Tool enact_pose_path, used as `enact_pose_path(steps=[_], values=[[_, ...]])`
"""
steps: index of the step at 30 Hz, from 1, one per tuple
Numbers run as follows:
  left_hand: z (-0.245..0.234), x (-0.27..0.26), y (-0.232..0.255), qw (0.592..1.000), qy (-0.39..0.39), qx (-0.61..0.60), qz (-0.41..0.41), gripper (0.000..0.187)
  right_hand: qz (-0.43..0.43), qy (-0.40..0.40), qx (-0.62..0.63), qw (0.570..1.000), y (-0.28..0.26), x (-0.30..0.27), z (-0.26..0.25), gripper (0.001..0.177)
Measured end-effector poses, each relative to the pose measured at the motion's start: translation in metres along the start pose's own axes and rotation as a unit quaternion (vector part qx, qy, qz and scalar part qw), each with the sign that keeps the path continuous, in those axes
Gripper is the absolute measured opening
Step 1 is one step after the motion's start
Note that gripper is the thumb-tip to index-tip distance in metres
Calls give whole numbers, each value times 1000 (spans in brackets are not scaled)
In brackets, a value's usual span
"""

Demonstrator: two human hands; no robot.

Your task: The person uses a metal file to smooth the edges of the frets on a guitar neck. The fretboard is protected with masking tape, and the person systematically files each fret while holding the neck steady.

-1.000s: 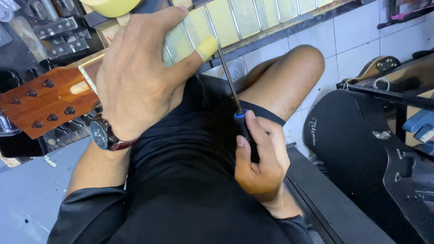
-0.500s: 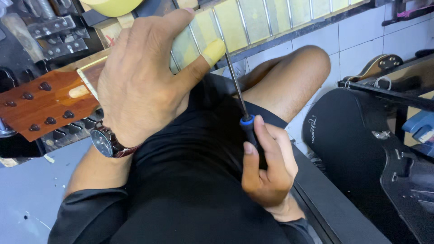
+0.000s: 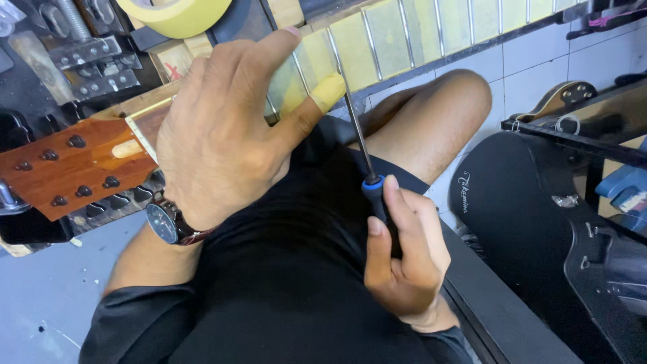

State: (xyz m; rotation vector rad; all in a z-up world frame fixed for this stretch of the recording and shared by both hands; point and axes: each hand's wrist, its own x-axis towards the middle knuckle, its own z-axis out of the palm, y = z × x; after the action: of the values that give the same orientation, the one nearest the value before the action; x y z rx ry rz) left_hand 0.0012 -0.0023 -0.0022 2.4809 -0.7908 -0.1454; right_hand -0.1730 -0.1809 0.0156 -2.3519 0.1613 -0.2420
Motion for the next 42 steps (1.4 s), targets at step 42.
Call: enact_pose_path(steps=[42], values=[[-2, 0, -3, 986, 69, 40, 148, 47, -46, 3, 55, 997, -1, 32, 0, 33]])
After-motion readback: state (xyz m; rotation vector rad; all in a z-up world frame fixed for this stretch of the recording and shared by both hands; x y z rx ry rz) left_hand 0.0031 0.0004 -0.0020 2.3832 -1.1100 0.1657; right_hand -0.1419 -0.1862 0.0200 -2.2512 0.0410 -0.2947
